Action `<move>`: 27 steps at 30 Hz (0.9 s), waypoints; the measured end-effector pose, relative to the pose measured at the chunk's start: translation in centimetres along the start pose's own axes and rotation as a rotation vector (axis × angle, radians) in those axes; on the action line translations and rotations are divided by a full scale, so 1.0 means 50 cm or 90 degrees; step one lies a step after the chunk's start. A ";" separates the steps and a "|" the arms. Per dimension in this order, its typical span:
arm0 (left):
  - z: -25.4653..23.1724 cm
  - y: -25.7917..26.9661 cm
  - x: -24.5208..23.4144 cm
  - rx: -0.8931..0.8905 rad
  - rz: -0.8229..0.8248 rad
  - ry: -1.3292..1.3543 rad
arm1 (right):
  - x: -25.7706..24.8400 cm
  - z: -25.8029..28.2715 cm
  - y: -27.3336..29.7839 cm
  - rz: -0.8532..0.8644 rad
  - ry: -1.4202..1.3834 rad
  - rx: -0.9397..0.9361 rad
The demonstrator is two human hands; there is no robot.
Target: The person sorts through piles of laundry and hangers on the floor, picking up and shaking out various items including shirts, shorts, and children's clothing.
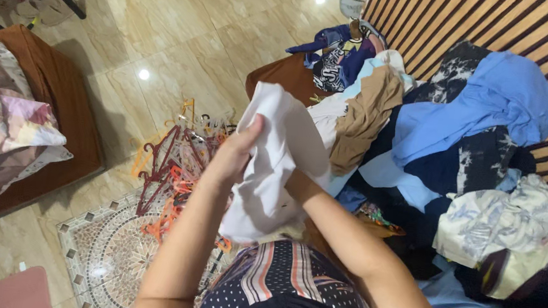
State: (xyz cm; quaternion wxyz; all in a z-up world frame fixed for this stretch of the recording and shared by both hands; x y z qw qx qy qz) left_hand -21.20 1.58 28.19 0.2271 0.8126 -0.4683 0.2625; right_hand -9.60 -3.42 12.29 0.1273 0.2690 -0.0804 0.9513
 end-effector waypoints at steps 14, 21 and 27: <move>-0.009 -0.006 0.052 -0.019 0.014 -0.311 | -0.018 0.098 0.075 -0.050 0.039 0.087; -0.022 0.007 -0.181 0.250 -0.264 -0.267 | -0.240 0.353 0.180 -0.079 0.103 0.129; 0.031 -0.021 -0.270 0.002 -0.128 -0.798 | -0.294 0.527 0.140 -0.206 -0.315 -0.120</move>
Point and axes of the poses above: each hand's wrist, its own y-axis away from the middle knuckle, its own x-axis out of the palm, z = x × y, the point moved 1 cm from there along -y, towards the middle knuckle
